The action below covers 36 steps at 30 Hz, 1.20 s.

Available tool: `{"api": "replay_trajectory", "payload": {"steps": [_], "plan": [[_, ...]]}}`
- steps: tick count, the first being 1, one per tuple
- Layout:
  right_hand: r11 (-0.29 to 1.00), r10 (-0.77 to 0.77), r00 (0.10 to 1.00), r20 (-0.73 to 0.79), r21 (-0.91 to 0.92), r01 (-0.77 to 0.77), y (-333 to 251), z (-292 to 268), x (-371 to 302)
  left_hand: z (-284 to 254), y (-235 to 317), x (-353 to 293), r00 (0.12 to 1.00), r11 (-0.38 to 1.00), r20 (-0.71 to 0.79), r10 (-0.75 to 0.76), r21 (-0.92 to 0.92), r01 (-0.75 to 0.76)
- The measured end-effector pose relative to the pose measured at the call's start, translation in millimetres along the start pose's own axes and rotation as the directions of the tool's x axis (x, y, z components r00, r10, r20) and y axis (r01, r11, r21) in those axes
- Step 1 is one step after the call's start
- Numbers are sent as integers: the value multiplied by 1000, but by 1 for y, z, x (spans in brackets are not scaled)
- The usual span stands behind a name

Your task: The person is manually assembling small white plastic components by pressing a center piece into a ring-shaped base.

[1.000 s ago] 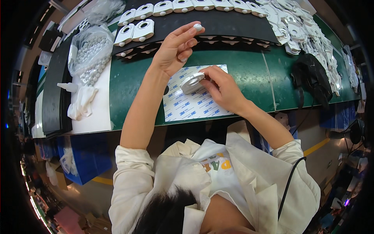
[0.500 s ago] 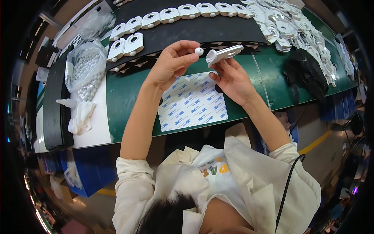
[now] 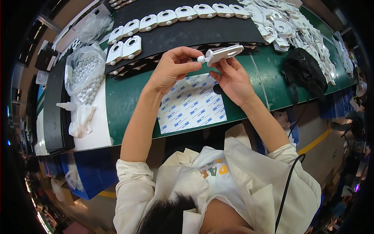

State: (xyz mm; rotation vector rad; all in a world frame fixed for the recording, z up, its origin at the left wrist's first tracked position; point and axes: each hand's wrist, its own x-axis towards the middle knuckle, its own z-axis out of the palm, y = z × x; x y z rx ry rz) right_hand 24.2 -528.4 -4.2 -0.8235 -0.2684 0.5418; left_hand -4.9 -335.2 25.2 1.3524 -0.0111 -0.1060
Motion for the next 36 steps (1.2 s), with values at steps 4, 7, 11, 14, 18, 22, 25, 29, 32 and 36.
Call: {"api": "replay_trajectory", "payload": {"steps": [4, 7, 11, 14, 18, 22, 25, 29, 32, 36], "plan": [[1000, -6, 1000, -3, -21, 6, -1, 1, 0, -1, 0, 0, 1000, 998, -5, 26, 60, -26], [999, 1, 1000, -20, -52, -2, -2, 5, -1, 8, 2, 1, 988, 979, -49, 144, 154, -135], [986, -19, 1000, 7, -166, 20, -4, 7, 1, 11, 2, 1, 968, 936, -30, 250, 265, -233], [953, -82, 996, 32, -289, 88, -10, 9, 6, 12, 3, 0, 950, 916, -46, 309, 283, -284], [870, -113, 985, 133, -465, 163, -35, 28, 27, 3, 5, 4, 907, 903, -156, 391, 258, -344], [857, -187, 971, 151, -457, 236, -43, 47, 66, -11, 29, -3, 878, 928, -302, 370, 159, -337], [589, -233, 957, 173, -758, 280, -36, 54, 97, -55, 34, -5, 850, 828, -403, 339, -300, -473], [502, -107, 979, 172, -841, 203, -5, 64, 127, -99, 36, -12, 842, 458, -427, 331, -707, -539], [432, -62, 983, 172, -883, 182, 11, 71, 142, -101, 37, -12, 790, 330, -515, 333, -721, -609], [322, -117, 974, 194, -920, 222, 24, 73, 159, -101, 31, -7, 765, 301, -573, 295, -704, -643]]}}
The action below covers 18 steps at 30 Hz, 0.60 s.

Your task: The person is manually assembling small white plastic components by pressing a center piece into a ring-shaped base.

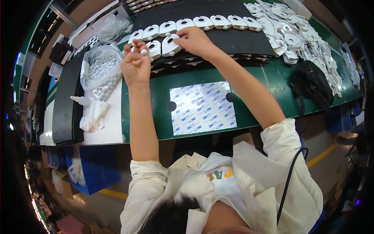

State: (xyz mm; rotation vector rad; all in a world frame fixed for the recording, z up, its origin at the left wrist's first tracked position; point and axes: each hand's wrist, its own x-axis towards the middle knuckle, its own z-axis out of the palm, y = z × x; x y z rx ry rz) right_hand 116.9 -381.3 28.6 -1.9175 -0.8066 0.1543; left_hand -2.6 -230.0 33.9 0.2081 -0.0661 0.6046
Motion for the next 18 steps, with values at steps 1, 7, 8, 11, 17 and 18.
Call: {"api": "replay_trajectory", "payload": {"steps": [1, 7, 8, 11, 17, 18], "plan": [[999, -31, 999, -32, -18, 31, 3, 1, 2, -3, -3, 1, 999, 1000, 43, -19, 12, 18], [978, -195, 965, -174, -107, 179, 3, -27, -23, -6, -22, 0, 989, 993, 111, -98, 83, 89], [959, -281, 929, -241, -89, 268, 2, -37, -31, -3, -22, -4, 973, 986, 182, -143, 107, 125], [950, -311, 856, -412, -136, 280, 13, -84, -51, 10, -31, -15, 943, 954, 211, -257, 209, 213], [938, -216, 639, -739, -338, -74, 89, -196, -88, 21, -66, -43, 903, 819, 46, -428, 443, 365], [938, -217, 639, -738, -340, -74, 99, -206, -93, 24, -72, -49, 892, 784, 14, -451, 484, 389]]}}
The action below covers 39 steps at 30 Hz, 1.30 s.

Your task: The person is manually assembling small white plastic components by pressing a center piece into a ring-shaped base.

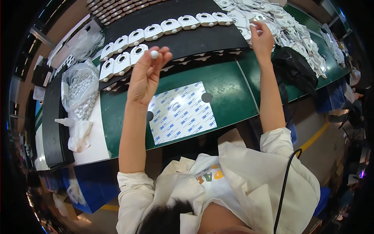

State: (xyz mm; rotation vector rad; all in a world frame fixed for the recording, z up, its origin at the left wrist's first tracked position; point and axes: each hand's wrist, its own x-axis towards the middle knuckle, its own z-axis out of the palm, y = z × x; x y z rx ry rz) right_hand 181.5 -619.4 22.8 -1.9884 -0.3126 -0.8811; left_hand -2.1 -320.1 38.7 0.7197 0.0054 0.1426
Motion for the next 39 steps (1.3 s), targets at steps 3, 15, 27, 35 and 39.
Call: {"api": "replay_trajectory", "payload": {"steps": [3, 15, 27, 35, 39], "plan": [[932, -12, 1000, 23, -362, 19, 25, -12, 3, 5, -12, -4, 994, 979, 13, -105, 179, 101], [869, 152, 984, 92, -487, -89, 41, -37, 2, -1, -18, -1, 972, 967, 160, -171, 216, 134], [805, 62, 946, 319, -576, 141, -20, -55, -65, -6, -19, -2, 986, 972, 103, -134, 208, 110], [732, 88, 918, 387, -650, 204, -68, -82, -81, -11, -16, 0, 985, 976, 109, -135, 184, 113], [954, 40, 937, 346, -292, 67, -111, -73, -89, -8, -17, 0, 990, 975, 90, -108, 202, 88]]}}
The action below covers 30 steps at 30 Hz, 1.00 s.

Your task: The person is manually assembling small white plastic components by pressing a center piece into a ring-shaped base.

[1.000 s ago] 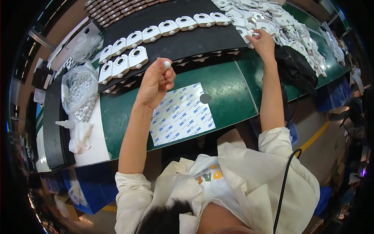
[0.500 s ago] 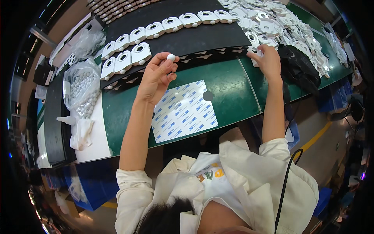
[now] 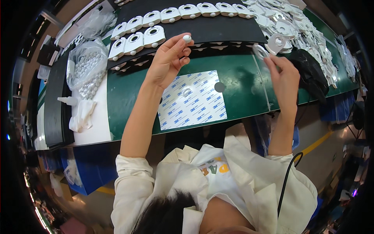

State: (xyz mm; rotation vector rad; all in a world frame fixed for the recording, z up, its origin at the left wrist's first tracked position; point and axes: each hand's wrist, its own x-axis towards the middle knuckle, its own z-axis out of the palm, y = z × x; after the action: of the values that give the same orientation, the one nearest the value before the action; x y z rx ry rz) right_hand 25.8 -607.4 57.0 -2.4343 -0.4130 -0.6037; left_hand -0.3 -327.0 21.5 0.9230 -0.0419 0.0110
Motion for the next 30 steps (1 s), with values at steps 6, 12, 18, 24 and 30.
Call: {"api": "replay_trajectory", "payload": {"steps": [6, 12, 18, 24, 30], "plan": [[456, -165, 796, 582, 761, -462, -44, 56, -22, -6, 2, 2, 999, 998, 6, 53, -43, -52], [549, -258, 738, 623, 723, -419, -61, 95, -39, -13, 3, 6, 994, 989, -6, 112, -96, -112], [667, -291, 757, 586, 691, -278, -63, 99, -44, -15, 5, 5, 993, 986, -5, 121, -111, -121], [701, -293, 795, 531, 685, -199, -63, 96, -43, -16, 4, 6, 994, 987, 13, 113, -114, -110], [732, -337, 810, 480, 675, -95, -60, 98, -45, -15, 5, 5, 993, 988, -4, 122, -101, -121]]}}
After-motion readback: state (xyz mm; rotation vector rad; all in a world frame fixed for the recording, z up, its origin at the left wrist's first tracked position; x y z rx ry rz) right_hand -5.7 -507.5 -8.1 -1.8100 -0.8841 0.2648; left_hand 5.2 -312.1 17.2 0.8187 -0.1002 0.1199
